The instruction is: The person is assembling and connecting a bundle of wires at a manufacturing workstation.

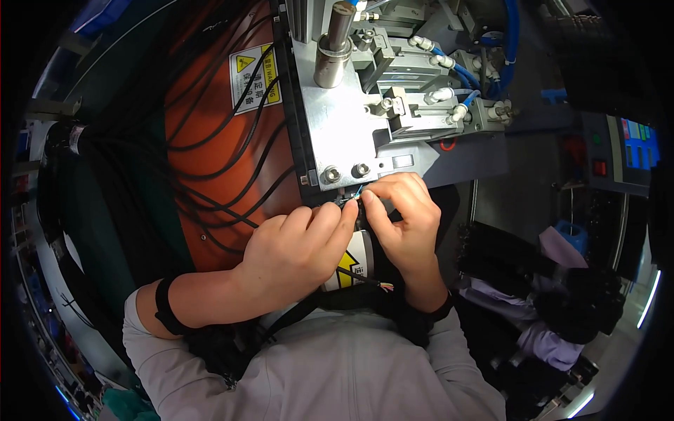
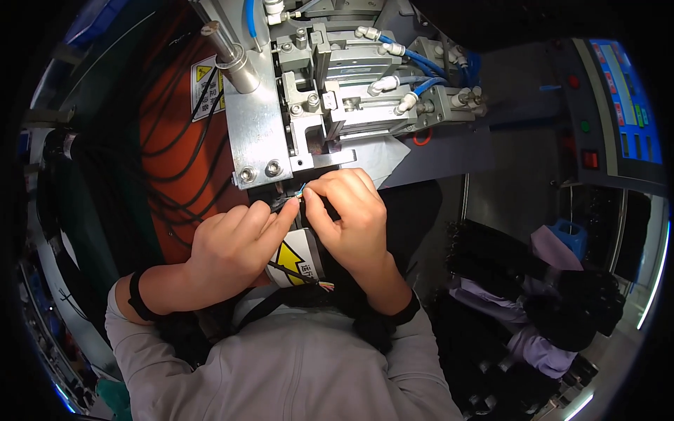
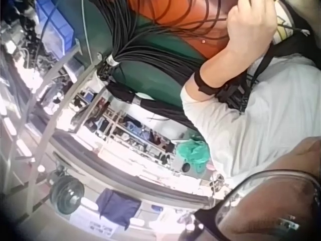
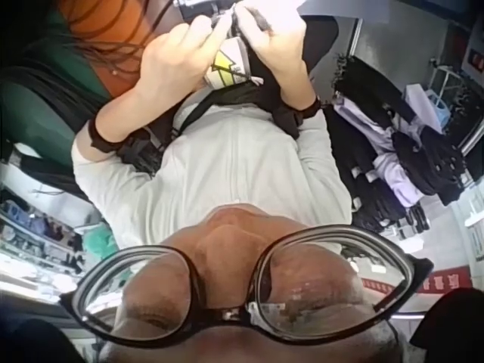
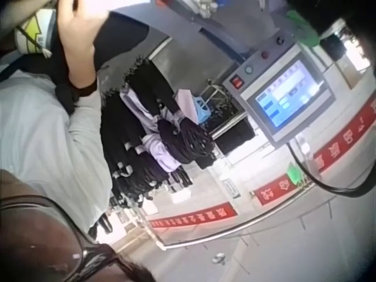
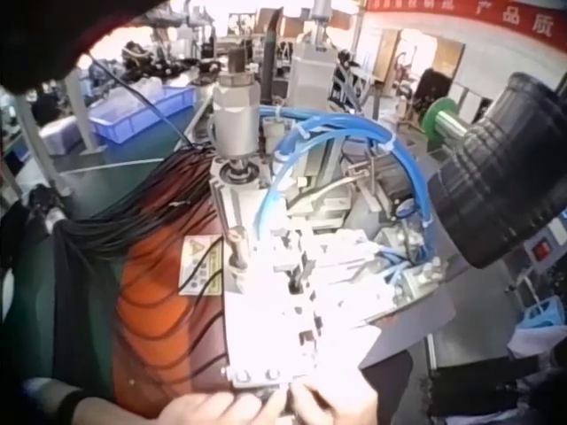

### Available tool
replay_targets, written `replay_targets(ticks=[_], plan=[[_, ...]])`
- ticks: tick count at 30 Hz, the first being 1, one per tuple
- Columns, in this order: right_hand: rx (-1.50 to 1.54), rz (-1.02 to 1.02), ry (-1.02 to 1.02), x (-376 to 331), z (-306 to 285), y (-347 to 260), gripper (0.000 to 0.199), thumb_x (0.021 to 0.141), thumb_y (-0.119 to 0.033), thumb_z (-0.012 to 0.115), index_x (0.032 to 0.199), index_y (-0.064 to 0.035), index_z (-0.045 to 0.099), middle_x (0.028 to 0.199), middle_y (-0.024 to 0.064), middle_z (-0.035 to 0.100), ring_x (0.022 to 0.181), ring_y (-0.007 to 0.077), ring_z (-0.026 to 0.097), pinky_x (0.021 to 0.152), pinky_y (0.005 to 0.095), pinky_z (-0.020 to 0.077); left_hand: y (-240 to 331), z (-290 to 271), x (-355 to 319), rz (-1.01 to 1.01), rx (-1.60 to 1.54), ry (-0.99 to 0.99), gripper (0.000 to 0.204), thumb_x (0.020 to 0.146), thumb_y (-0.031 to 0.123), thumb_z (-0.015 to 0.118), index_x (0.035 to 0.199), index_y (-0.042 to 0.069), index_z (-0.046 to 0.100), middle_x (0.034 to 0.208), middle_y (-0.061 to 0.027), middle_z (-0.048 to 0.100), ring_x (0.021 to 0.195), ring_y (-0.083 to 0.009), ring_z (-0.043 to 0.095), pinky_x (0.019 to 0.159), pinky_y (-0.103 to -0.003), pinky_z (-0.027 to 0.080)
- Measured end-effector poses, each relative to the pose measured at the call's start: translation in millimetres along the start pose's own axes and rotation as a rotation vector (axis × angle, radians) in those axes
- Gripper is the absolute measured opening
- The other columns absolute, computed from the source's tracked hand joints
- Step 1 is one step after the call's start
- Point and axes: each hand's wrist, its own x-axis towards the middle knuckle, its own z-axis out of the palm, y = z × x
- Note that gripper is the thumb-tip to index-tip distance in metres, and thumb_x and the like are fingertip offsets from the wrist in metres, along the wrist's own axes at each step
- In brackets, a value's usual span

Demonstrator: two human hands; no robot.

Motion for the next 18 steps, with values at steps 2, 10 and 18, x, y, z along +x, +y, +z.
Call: replay_targets(ticks=[2, 10, 18], plan=[[-0.040, -0.005, -0.031, -1.0, -0.2, -1.5, 0.007, 0.073, 0.004, 0.070, 0.075, 0.0006, 0.063, 0.073, 0.0088, 0.062, 0.068, 0.0219, 0.058, 0.066, 0.0301, 0.0454, 2.4, -0.8, -0.4, -0.017, 0.030, -0.032, 0.027, 0.078, 0.011, 0.060, 0.102, 0.003, 0.067, 0.075, 0.0018, 0.045, 0.058, -0.0087, 0.041, 0.045, -0.022, 0.031], [0.004, 0.020, 0.030, -8.4, 9.9, 10.7, 0.008, 0.073, 0.004, 0.068, 0.077, 0.0002, 0.062, 0.074, 0.0083, 0.060, 0.066, 0.0202, 0.056, 0.064, 0.0295, 0.0444, 1.4, 2.3, 2.4, -0.032, 0.025, -0.012, 0.024, 0.079, 0.011, 0.061, 0.101, 0.003, 0.066, 0.076, 0.0016, 0.047, 0.059, -0.0085, 0.043, 0.046, -0.021, 0.033], [0.471, 0.546, -0.082, -15.4, 9.1, 17.2, 0.007, 0.077, 0.003, 0.067, 0.083, 0.0020, 0.063, 0.079, 0.0069, 0.063, 0.067, 0.0155, 0.056, 0.065, 0.0257, 0.0445, -2.8, 5.8, 4.1, -0.034, -0.034, 0.036, 0.022, 0.077, 0.010, 0.062, 0.098, 0.003, 0.065, 0.076, 0.0010, 0.048, 0.061, -0.0082, 0.048, 0.047, -0.021, 0.034]])
